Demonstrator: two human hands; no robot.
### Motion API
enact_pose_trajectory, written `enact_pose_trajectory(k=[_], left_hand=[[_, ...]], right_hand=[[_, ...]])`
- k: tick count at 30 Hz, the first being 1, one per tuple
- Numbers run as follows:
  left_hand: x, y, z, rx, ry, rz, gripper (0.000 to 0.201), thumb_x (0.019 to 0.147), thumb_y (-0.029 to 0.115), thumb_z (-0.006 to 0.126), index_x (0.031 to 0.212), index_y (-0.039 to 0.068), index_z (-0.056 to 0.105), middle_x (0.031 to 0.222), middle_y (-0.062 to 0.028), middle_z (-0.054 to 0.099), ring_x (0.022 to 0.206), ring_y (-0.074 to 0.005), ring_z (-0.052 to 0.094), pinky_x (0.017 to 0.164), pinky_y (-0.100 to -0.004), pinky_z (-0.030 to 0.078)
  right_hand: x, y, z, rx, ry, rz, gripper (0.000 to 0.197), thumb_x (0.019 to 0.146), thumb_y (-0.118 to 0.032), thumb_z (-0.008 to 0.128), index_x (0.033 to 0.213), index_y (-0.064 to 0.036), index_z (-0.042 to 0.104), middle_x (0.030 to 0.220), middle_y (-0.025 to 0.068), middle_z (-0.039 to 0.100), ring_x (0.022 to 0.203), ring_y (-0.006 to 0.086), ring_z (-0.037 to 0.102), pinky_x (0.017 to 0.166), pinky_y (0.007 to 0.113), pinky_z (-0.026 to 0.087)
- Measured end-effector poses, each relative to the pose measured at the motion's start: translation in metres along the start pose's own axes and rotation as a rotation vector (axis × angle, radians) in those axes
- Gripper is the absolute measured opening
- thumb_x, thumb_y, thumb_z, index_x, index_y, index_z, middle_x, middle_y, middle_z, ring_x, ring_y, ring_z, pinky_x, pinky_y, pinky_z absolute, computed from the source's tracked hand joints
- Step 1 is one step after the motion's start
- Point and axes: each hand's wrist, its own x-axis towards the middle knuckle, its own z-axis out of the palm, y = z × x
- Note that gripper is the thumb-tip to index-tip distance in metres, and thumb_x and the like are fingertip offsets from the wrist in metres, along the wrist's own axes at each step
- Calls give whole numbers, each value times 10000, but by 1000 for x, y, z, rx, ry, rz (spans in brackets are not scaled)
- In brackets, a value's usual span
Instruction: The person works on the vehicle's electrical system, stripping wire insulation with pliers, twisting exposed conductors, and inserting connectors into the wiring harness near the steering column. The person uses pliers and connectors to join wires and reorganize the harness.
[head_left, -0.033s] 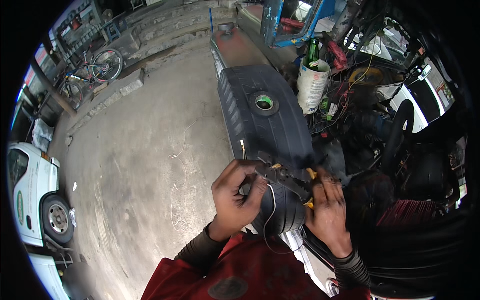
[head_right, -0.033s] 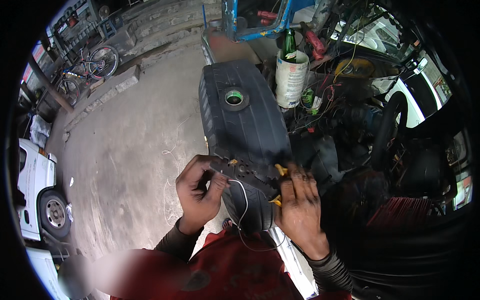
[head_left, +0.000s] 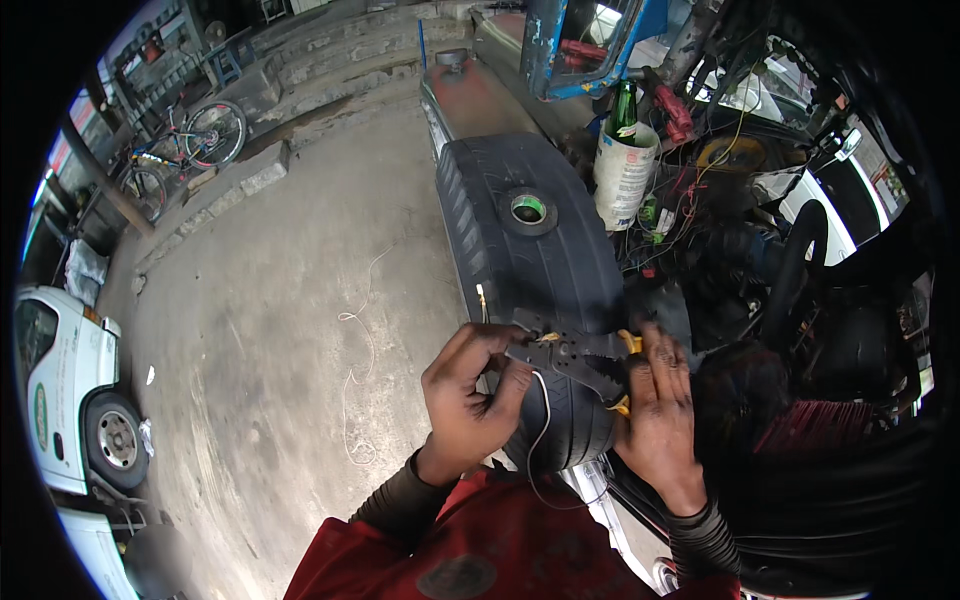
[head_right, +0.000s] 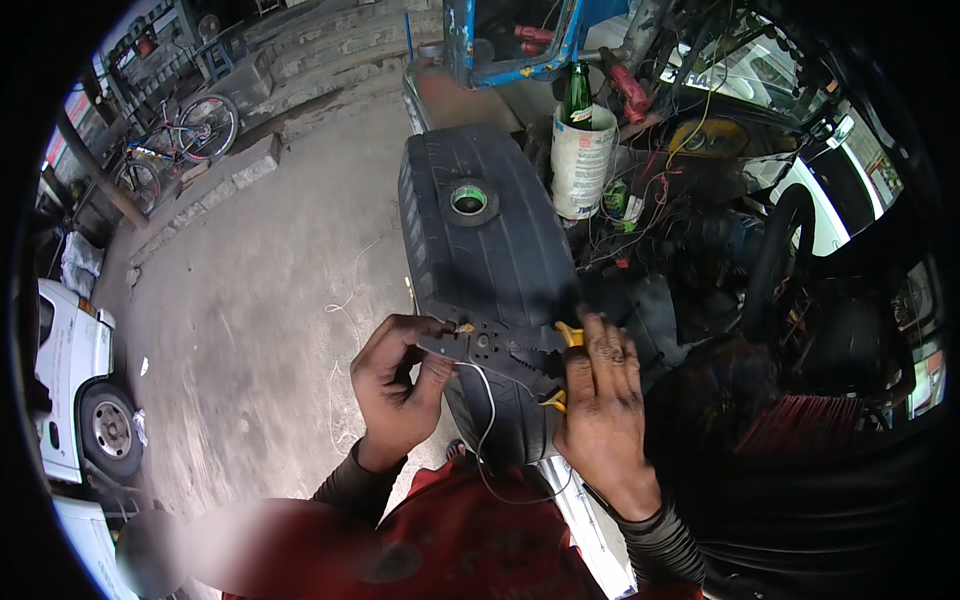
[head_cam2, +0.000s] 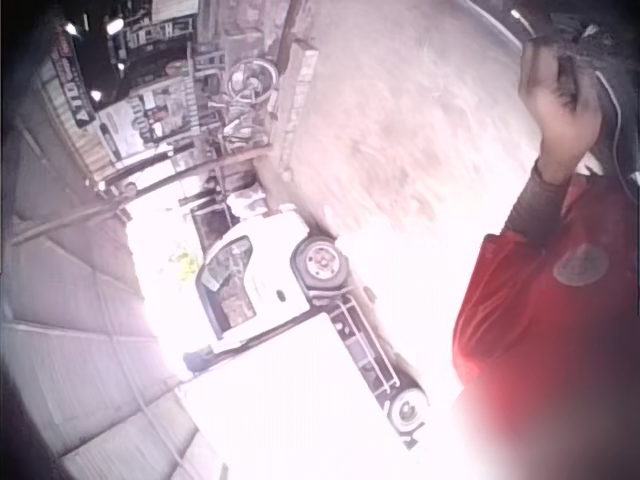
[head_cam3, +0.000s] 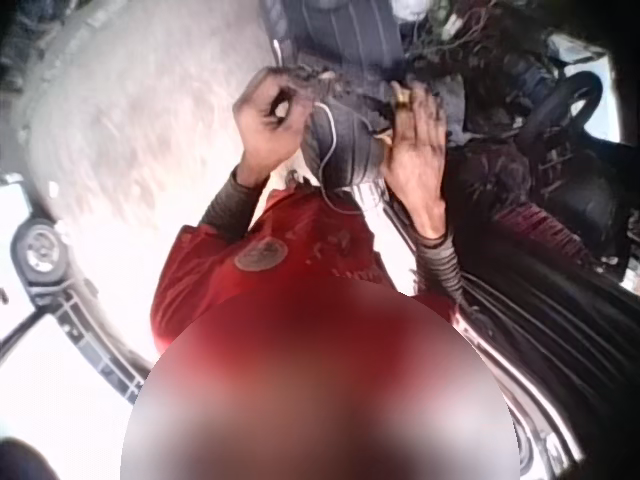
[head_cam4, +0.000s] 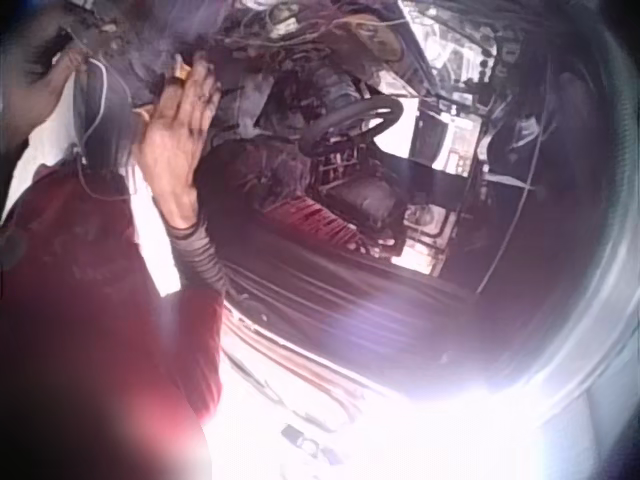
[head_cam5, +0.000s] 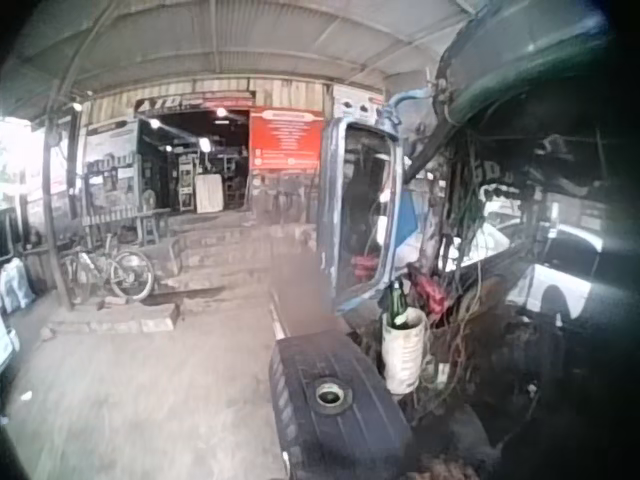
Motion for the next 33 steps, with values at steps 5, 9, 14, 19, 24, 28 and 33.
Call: enact_pose_trajectory(k=[5,9,14,19,24,28,33], left_hand=[[4,-4,-16,111,103,-65,81,974,28,693,1025,-35,691,901,-64,651,698,-93,610,613,-231,488],[6,-7,-20,162,131,-84,107,1007,79,671,1030,-23,695,906,-47,638,694,-73,553,626,-210,434],[-1,9,-11,300,100,87,83,960,71,696,1003,1,711,943,-99,685,911,-217,609,823,-318,484],[-5,21,6,185,69,133,92,959,78,696,1007,1,707,987,-115,654,946,-237,601,819,-333,488],[7,34,41,171,20,184,124,968,82,697,1021,-29,707,1012,-136,625,925,-232,600,793,-337,494],[32,32,101,265,-2,262,136,931,88,729,1048,19,737,1030,-141,660,922,-262,625,805,-353,485],[38,11,216,267,-366,338,389,843,-29,698,1225,16,648,1194,-147,655,975,-262,653,826,-348,547]], right_hand=[[39,11,-8,52,-57,99,566,767,-16,675,1320,34,565,1552,258,432,1439,455,403,1219,541,272],[133,38,-2,127,-17,120,370,894,-200,725,1184,21,665,1204,212,633,1184,429,582,981,486,476],[227,67,27,61,-119,-16,343,883,-287,749,1071,-1,726,1184,227,701,1202,390,636,1024,485,489],[238,78,44,207,-94,-66,314,943,-282,700,1092,-7,722,1151,206,703,1181,390,630,1023,484,470],[164,80,21,448,315,-1,246,973,-128,663,1184,-9,697,1172,170,701,1146,353,655,1008,425,494],[41,88,1,1567,163,185,436,975,-187,681,1315,81,629,1192,187,713,1131,253,678,996,370,533],[-2,123,18,1716,572,512,345,1015,-161,665,1274,65,655,1107,94,724,953,152,683,833,286,566]])
